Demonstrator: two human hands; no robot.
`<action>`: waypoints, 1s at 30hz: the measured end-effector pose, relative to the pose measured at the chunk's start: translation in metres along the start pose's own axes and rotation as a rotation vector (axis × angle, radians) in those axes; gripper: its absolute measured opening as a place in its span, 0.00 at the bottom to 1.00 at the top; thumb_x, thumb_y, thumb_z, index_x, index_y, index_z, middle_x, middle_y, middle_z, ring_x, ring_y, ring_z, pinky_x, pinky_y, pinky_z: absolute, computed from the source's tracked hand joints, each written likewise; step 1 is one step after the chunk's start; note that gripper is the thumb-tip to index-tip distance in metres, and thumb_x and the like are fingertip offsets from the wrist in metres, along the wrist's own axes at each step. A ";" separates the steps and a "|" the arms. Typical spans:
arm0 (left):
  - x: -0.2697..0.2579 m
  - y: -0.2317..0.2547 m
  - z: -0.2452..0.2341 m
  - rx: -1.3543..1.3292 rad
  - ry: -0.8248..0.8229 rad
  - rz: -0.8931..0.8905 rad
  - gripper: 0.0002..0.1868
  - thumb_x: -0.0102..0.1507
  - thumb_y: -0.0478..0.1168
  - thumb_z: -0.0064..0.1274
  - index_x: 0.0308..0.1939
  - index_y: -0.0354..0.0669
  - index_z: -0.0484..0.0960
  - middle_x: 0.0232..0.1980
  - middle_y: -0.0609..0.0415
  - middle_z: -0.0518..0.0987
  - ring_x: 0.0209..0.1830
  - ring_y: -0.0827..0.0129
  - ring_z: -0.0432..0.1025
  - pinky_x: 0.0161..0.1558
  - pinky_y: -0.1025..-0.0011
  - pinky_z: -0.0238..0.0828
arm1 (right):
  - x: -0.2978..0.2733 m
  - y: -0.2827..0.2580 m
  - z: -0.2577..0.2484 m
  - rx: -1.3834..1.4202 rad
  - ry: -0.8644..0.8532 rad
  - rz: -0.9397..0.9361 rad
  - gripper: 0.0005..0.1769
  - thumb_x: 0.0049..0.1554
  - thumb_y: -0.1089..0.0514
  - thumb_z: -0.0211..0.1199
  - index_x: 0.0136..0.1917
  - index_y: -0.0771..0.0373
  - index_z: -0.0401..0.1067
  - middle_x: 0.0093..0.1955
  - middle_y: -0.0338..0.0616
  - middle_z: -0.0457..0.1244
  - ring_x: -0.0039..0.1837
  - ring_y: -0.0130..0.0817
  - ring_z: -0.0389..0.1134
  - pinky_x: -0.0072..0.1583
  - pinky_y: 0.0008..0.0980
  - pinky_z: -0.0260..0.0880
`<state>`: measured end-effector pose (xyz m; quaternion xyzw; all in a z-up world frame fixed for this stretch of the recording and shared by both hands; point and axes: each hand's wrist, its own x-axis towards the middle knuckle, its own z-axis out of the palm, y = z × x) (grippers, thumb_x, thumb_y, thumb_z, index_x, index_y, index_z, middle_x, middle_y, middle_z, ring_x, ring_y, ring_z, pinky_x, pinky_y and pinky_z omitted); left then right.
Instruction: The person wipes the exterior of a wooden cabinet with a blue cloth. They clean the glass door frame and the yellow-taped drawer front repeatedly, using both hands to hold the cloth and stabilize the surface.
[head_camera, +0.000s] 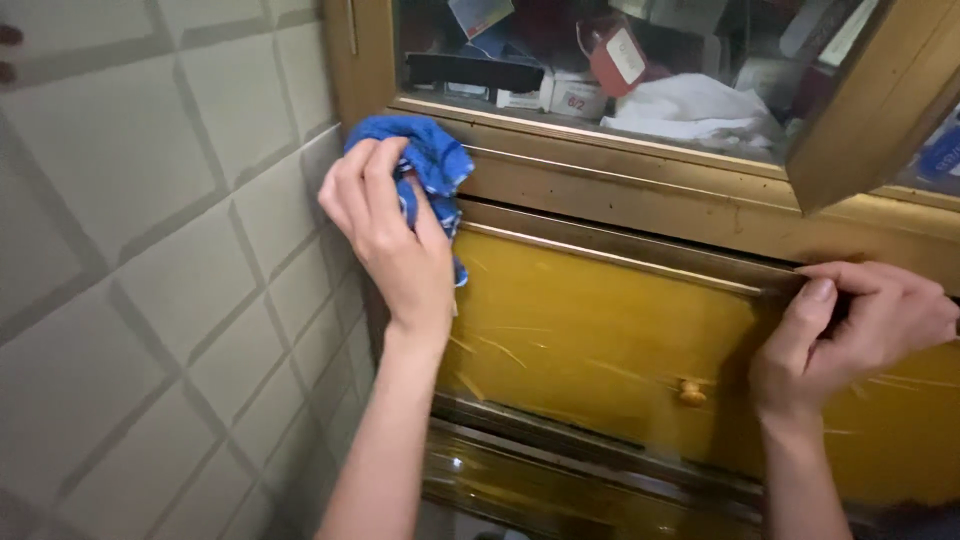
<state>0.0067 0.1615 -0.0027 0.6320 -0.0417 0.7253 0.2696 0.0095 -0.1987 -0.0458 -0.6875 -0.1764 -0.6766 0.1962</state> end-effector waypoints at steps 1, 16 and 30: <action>-0.001 0.004 0.001 -0.007 -0.007 -0.015 0.13 0.79 0.24 0.51 0.67 0.35 0.81 0.67 0.39 0.77 0.71 0.40 0.69 0.77 0.43 0.65 | -0.002 0.003 0.000 -0.019 -0.002 0.007 0.21 0.88 0.58 0.53 0.60 0.71 0.82 0.62 0.60 0.68 0.71 0.65 0.65 0.78 0.62 0.52; -0.054 0.099 0.047 -0.221 -0.284 0.352 0.16 0.85 0.31 0.46 0.70 0.40 0.88 0.71 0.48 0.85 0.70 0.47 0.77 0.76 0.52 0.79 | 0.000 0.005 -0.004 -0.004 -0.018 -0.008 0.24 0.91 0.54 0.52 0.62 0.70 0.83 0.63 0.58 0.72 0.69 0.63 0.68 0.78 0.62 0.55; -0.006 0.011 0.005 -0.026 0.019 0.009 0.11 0.81 0.26 0.49 0.64 0.34 0.83 0.64 0.39 0.80 0.67 0.40 0.74 0.73 0.46 0.65 | 0.010 -0.006 -0.003 -0.029 0.009 -0.007 0.22 0.88 0.60 0.52 0.59 0.72 0.82 0.60 0.59 0.70 0.69 0.64 0.68 0.77 0.61 0.56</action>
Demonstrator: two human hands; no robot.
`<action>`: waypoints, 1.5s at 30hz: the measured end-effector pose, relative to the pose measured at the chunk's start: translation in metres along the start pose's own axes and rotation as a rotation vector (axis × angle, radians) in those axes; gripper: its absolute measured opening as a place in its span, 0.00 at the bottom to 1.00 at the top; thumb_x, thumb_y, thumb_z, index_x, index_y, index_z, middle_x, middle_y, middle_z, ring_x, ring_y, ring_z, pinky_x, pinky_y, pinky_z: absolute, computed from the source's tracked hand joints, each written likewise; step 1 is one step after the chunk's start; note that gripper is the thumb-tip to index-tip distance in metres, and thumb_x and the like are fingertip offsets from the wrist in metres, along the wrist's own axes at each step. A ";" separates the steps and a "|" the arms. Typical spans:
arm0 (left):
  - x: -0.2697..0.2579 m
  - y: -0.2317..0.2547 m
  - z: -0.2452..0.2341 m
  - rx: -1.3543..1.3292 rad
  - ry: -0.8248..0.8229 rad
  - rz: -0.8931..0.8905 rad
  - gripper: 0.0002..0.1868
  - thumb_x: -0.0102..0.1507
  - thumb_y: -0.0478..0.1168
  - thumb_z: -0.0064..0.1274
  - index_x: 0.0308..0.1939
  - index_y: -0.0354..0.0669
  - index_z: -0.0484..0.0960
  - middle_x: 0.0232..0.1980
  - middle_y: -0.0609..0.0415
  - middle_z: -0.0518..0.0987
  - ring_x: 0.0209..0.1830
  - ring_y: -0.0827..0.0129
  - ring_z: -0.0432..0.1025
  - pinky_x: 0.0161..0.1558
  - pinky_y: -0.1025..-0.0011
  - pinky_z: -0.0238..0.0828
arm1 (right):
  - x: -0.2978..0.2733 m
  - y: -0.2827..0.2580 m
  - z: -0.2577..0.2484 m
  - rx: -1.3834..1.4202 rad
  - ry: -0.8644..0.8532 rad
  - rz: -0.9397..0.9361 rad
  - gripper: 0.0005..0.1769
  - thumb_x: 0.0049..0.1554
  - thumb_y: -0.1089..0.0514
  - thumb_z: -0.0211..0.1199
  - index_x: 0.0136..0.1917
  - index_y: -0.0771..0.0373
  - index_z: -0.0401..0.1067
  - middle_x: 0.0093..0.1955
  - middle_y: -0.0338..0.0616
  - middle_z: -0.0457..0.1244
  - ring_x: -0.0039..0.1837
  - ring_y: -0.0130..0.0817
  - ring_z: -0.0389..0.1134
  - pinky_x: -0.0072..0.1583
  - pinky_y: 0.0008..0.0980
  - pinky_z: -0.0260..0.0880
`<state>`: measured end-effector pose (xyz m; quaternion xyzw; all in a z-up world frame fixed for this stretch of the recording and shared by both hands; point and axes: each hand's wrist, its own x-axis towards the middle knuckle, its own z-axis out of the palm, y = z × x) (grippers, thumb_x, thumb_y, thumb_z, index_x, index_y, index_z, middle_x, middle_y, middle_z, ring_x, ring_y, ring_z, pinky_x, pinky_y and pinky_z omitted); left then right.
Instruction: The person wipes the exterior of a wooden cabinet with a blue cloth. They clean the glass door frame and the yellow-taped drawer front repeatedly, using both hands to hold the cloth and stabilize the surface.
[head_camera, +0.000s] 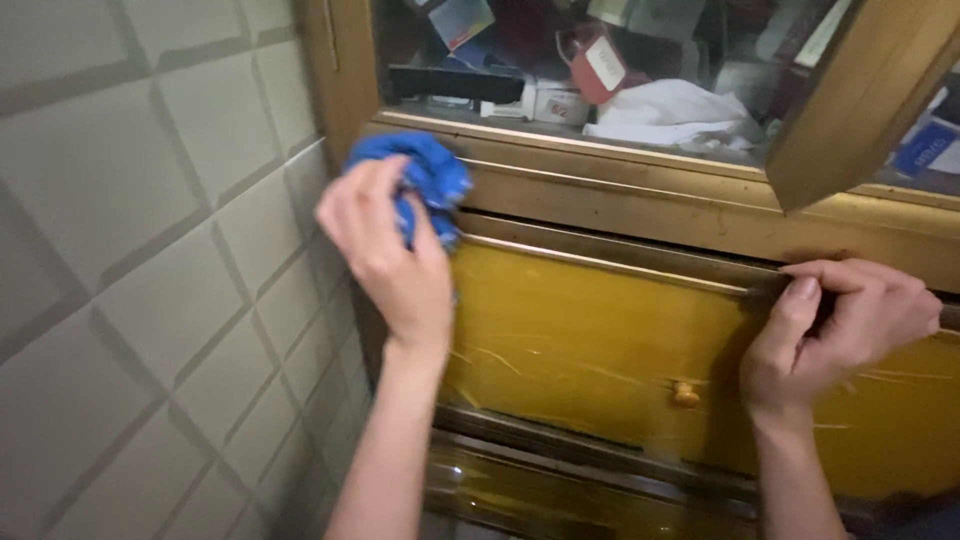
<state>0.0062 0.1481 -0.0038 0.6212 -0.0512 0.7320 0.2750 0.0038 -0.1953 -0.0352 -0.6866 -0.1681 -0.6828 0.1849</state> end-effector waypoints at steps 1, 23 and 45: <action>-0.008 0.007 0.006 -0.025 -0.052 0.010 0.13 0.79 0.24 0.54 0.65 0.37 0.84 0.64 0.43 0.83 0.68 0.44 0.74 0.76 0.48 0.65 | 0.005 0.000 -0.001 0.005 -0.019 -0.012 0.23 0.85 0.60 0.53 0.54 0.71 0.84 0.53 0.57 0.71 0.60 0.64 0.69 0.68 0.60 0.55; -0.114 0.195 0.012 -1.627 -0.406 -1.591 0.24 0.72 0.46 0.62 0.68 0.34 0.85 0.58 0.44 0.91 0.53 0.63 0.86 0.59 0.62 0.84 | -0.047 -0.039 -0.102 0.787 -0.602 0.948 0.13 0.67 0.64 0.67 0.65 0.61 0.78 0.48 0.33 0.66 0.48 0.20 0.63 0.51 0.24 0.64; -0.086 0.141 -0.008 -0.791 -0.427 -1.079 0.13 0.80 0.43 0.54 0.41 0.51 0.70 0.41 0.63 0.66 0.42 0.77 0.61 0.48 0.71 0.63 | -0.090 -0.012 -0.123 0.615 -0.796 0.729 0.11 0.61 0.58 0.77 0.58 0.57 0.86 0.53 0.34 0.78 0.55 0.24 0.75 0.59 0.28 0.72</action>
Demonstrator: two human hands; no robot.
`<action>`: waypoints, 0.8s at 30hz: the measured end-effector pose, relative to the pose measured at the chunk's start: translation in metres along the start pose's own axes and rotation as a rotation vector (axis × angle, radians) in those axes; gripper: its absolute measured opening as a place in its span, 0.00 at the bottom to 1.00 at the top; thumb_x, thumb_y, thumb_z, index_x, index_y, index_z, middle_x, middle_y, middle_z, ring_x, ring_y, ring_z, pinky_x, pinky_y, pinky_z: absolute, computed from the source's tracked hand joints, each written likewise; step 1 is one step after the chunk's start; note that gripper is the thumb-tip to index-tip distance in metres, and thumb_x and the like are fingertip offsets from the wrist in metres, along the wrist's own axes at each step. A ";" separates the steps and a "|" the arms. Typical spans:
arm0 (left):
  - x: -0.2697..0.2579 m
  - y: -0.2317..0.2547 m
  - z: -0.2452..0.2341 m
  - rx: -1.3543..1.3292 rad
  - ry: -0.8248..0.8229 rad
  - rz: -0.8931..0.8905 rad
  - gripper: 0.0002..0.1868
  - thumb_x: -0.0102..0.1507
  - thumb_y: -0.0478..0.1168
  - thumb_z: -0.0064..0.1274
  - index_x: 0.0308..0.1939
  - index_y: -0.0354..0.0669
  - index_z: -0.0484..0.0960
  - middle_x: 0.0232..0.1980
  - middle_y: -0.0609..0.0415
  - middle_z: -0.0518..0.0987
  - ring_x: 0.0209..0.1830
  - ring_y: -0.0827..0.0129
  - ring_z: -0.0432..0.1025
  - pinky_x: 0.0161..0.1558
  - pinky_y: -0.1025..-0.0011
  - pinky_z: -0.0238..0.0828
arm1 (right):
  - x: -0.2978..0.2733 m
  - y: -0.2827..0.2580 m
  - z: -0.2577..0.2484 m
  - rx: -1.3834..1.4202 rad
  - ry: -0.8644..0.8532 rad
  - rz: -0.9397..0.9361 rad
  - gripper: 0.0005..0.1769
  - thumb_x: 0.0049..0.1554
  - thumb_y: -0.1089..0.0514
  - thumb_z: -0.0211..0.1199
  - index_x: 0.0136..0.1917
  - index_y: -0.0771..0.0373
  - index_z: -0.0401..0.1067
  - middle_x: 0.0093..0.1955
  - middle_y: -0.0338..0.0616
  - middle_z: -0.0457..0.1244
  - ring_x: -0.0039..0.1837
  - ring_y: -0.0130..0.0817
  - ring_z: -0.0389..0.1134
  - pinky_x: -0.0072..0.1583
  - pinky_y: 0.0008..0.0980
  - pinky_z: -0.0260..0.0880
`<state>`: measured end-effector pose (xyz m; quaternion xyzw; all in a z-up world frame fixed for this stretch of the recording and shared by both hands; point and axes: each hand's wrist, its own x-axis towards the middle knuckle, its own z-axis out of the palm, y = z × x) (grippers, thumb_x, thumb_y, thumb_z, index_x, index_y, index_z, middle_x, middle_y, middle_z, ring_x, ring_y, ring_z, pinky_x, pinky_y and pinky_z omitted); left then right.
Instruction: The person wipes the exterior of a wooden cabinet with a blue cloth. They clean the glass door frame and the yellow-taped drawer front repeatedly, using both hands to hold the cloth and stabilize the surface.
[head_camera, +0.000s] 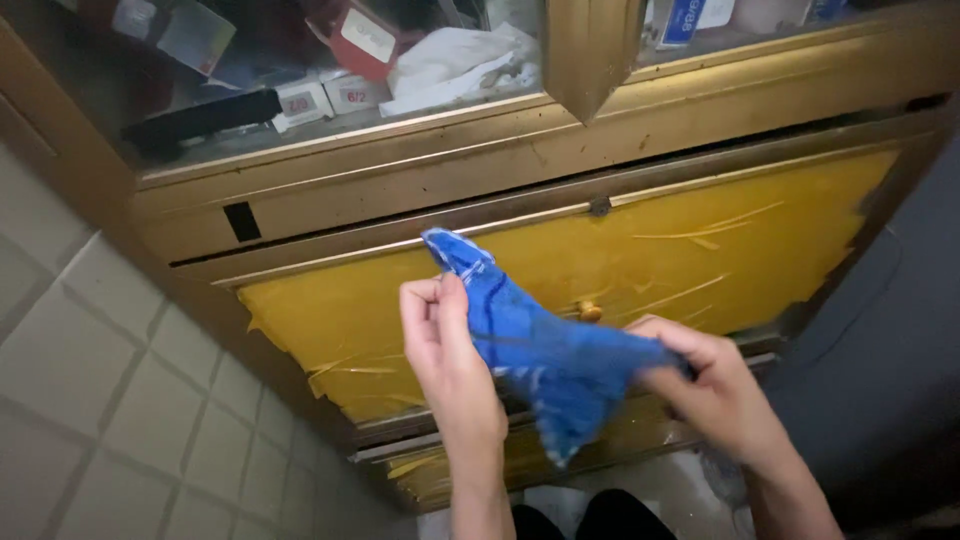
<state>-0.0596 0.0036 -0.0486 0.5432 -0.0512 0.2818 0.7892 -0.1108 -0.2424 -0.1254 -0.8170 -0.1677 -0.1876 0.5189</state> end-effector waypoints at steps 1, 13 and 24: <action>0.000 0.002 -0.002 -0.026 -0.004 -0.167 0.15 0.80 0.46 0.54 0.40 0.50 0.71 0.37 0.62 0.67 0.37 0.75 0.61 0.43 0.69 0.62 | -0.003 0.010 -0.003 0.203 0.043 0.176 0.18 0.64 0.52 0.71 0.61 0.65 0.87 0.56 0.42 0.77 0.57 0.32 0.75 0.60 0.38 0.74; -0.029 -0.003 -0.004 0.269 -0.165 0.018 0.10 0.75 0.43 0.56 0.58 0.47 0.81 0.61 0.50 0.85 0.65 0.64 0.77 0.71 0.64 0.68 | 0.010 -0.015 -0.007 1.269 0.410 0.312 0.31 0.80 0.47 0.51 0.32 0.42 0.60 0.24 0.24 0.53 0.29 0.23 0.55 0.41 0.30 0.61; -0.039 -0.027 0.003 0.032 -0.660 -0.200 0.06 0.79 0.41 0.58 0.54 0.43 0.83 0.45 0.58 0.85 0.43 0.78 0.75 0.47 0.76 0.72 | 0.008 -0.012 -0.024 1.219 0.288 0.316 0.30 0.78 0.45 0.50 0.62 0.71 0.85 0.57 0.58 0.80 0.56 0.53 0.82 0.67 0.63 0.78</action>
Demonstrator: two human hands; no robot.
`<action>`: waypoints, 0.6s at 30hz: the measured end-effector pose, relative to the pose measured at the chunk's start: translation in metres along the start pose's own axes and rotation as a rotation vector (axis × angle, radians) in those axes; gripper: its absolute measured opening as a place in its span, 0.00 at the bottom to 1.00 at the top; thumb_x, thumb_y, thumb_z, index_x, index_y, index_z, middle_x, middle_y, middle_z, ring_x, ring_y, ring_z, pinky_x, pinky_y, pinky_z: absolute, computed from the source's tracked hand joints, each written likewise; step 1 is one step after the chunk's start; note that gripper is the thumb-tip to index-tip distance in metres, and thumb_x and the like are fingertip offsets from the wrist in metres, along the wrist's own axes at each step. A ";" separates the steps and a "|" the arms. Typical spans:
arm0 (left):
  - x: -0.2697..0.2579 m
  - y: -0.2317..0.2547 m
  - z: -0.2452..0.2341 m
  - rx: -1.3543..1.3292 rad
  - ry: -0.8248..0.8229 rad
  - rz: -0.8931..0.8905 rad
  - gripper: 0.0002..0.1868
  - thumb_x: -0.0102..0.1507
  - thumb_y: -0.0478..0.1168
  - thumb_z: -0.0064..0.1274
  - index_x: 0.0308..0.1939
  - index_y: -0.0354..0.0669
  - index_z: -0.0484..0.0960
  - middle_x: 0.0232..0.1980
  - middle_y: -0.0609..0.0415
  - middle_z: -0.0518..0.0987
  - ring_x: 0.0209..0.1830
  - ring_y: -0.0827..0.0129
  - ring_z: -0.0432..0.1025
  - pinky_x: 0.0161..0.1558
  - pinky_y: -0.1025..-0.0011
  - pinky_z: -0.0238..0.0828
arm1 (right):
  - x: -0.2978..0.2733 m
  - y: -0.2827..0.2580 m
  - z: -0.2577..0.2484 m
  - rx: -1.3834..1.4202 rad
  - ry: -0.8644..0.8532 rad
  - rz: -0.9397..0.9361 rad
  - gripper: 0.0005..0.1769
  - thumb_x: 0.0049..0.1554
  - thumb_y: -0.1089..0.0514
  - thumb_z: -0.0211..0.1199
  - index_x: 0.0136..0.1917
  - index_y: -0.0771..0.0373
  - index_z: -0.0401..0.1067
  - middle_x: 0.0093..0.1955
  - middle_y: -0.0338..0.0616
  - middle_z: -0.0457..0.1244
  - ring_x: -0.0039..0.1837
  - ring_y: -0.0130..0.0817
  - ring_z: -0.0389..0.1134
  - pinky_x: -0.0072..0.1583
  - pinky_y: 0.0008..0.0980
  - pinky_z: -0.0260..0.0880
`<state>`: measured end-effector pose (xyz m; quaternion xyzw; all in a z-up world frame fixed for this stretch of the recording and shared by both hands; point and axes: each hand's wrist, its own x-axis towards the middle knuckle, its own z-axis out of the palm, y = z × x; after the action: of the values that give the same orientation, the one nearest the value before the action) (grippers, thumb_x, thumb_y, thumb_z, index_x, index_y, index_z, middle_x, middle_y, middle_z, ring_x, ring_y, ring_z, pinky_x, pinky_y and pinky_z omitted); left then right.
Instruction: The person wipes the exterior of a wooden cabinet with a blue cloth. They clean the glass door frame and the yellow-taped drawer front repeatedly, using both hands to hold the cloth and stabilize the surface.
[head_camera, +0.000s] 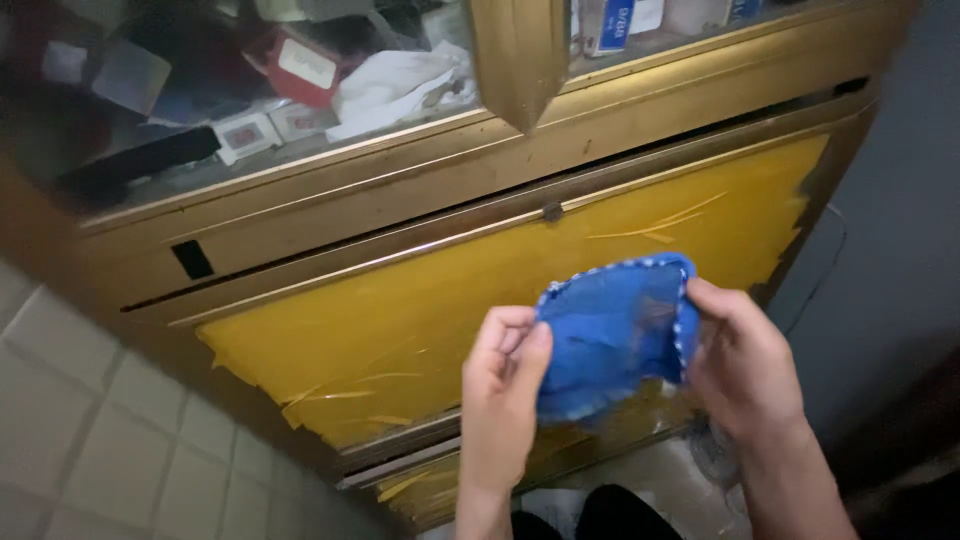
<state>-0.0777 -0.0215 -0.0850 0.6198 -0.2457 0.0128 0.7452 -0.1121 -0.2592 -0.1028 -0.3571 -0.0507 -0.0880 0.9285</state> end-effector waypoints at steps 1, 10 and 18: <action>0.001 0.000 0.000 -0.108 0.050 -0.074 0.07 0.79 0.43 0.58 0.52 0.44 0.83 0.42 0.57 0.84 0.40 0.77 0.74 0.44 0.74 0.72 | -0.004 -0.008 0.023 -0.344 0.138 -0.078 0.29 0.73 0.46 0.55 0.63 0.73 0.85 0.56 0.56 0.78 0.55 0.48 0.77 0.62 0.53 0.75; 0.007 0.028 0.023 -0.139 0.191 0.000 0.07 0.75 0.40 0.62 0.52 0.42 0.89 0.43 0.57 0.89 0.40 0.79 0.78 0.46 0.75 0.78 | -0.018 0.012 0.061 -1.023 -0.207 -0.488 0.40 0.62 0.58 0.66 0.85 0.63 0.64 0.85 0.51 0.64 0.85 0.42 0.67 0.83 0.45 0.69; 0.046 0.036 -0.015 0.916 0.688 0.799 0.17 0.77 0.34 0.62 0.70 0.41 0.83 0.77 0.44 0.82 0.83 0.49 0.69 0.89 0.44 0.64 | 0.017 -0.005 0.100 -1.058 0.241 -1.026 0.27 0.70 0.71 0.69 0.80 0.72 0.70 0.76 0.58 0.67 0.74 0.42 0.70 0.77 0.36 0.71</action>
<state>-0.0433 -0.0123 -0.0363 0.6945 -0.1746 0.5837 0.3827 -0.0993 -0.1978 -0.0225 -0.6756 -0.0597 -0.5615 0.4740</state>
